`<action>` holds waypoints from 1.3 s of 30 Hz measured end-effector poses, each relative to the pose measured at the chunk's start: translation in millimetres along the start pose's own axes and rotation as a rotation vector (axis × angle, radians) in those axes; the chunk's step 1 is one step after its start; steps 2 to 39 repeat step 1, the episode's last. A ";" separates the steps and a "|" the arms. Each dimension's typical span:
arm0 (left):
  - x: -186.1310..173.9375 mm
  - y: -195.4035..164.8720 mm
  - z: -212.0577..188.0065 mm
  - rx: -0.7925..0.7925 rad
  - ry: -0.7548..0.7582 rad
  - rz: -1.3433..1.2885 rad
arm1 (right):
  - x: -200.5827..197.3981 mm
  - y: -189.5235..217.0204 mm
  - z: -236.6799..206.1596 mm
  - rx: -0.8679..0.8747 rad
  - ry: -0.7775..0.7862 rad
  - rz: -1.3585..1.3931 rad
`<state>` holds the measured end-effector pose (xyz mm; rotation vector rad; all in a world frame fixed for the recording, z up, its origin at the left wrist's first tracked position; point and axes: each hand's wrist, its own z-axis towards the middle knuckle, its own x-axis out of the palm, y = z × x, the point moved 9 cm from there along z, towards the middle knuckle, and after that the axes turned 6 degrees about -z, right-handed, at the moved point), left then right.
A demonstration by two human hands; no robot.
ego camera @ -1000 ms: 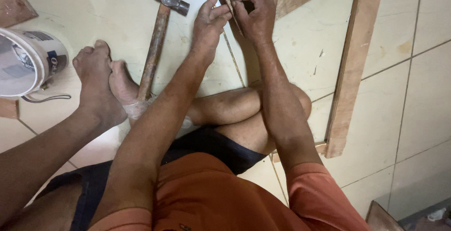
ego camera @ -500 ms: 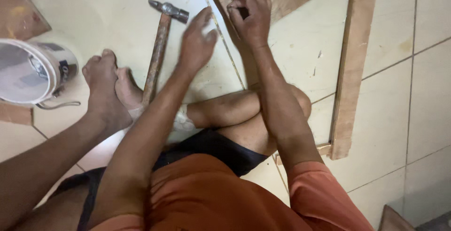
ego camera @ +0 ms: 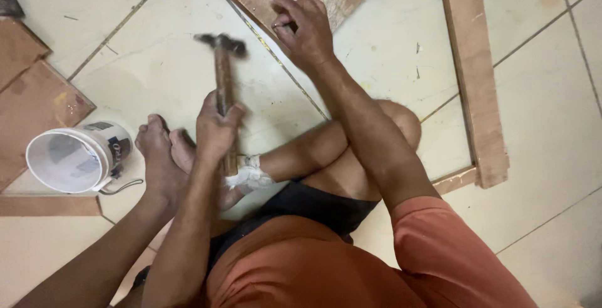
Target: The person sits on the floor assembling a wooden frame, hammering nails into thin wood strips using a hammer. They take nails from a bucket, position a strip against a plywood panel, and use a tape measure to measure the wood before continuing to nail.
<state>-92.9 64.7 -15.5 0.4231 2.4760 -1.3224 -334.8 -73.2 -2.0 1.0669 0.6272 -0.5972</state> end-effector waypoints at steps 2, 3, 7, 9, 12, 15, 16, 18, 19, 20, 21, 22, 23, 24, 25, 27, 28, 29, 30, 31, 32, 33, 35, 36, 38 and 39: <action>-1.7 -24.8 -8.0 0.162 -0.013 0.016 | 2.3 -1.8 1.5 0.021 0.025 0.002; -1.7 -24.8 -8.0 0.162 -0.013 0.016 | 2.3 -1.8 1.5 0.021 0.025 0.002; -1.7 -24.8 -8.0 0.162 -0.013 0.016 | 2.3 -1.8 1.5 0.021 0.025 0.002; -1.7 -24.8 -8.0 0.162 -0.013 0.016 | 2.3 -1.8 1.5 0.021 0.025 0.002; -1.7 -24.8 -8.0 0.162 -0.013 0.016 | 2.3 -1.8 1.5 0.021 0.025 0.002; -1.7 -24.8 -8.0 0.162 -0.013 0.016 | 2.3 -1.8 1.5 0.021 0.025 0.002; -1.7 -24.8 -8.0 0.162 -0.013 0.016 | 2.3 -1.8 1.5 0.021 0.025 0.002; -1.7 -24.8 -8.0 0.162 -0.013 0.016 | 2.3 -1.8 1.5 0.021 0.025 0.002; -1.7 -24.8 -8.0 0.162 -0.013 0.016 | 2.3 -1.8 1.5 0.021 0.025 0.002; -1.7 -24.8 -8.0 0.162 -0.013 0.016 | 2.3 -1.8 1.5 0.021 0.025 0.002; -1.7 -24.8 -8.0 0.162 -0.013 0.016 | 2.3 -1.8 1.5 0.021 0.025 0.002; -1.7 -24.8 -8.0 0.162 -0.013 0.016 | 2.3 -1.8 1.5 0.021 0.025 0.002; -1.7 -24.8 -8.0 0.162 -0.013 0.016 | 2.3 -1.8 1.5 0.021 0.025 0.002; -1.7 -24.8 -8.0 0.162 -0.013 0.016 | 2.3 -1.8 1.5 0.021 0.025 0.002; -1.7 -24.8 -8.0 0.162 -0.013 0.016 | 2.3 -1.8 1.5 0.021 0.025 0.002; -1.7 -24.8 -8.0 0.162 -0.013 0.016 | 2.3 -1.8 1.5 0.021 0.025 0.002; -1.7 -24.8 -8.0 0.162 -0.013 0.016 | 2.3 -1.8 1.5 0.021 0.025 0.002; -1.7 -24.8 -8.0 0.162 -0.013 0.016 | 2.3 -1.8 1.5 0.021 0.025 0.002; -1.7 -24.8 -8.0 0.162 -0.013 0.016 | 2.3 -1.8 1.5 0.021 0.025 0.002; -1.7 -24.8 -8.0 0.162 -0.013 0.016 | 2.3 -1.8 1.5 0.021 0.025 0.002; -1.7 -24.8 -8.0 0.162 -0.013 0.016 | 2.3 -1.8 1.5 0.021 0.025 0.002; -1.7 -24.8 -8.0 0.162 -0.013 0.016 | 2.3 -1.8 1.5 0.021 0.025 0.002; -1.7 -24.8 -8.0 0.162 -0.013 0.016 | 2.3 -1.8 1.5 0.021 0.025 0.002; -1.7 -24.8 -8.0 0.162 -0.013 0.016 | 2.3 -1.8 1.5 0.021 0.025 0.002; -1.7 -24.8 -8.0 0.162 -0.013 0.016 | 2.3 -1.8 1.5 0.021 0.025 0.002; -1.7 -24.8 -8.0 0.162 -0.013 0.016 | 2.3 -1.8 1.5 0.021 0.025 0.002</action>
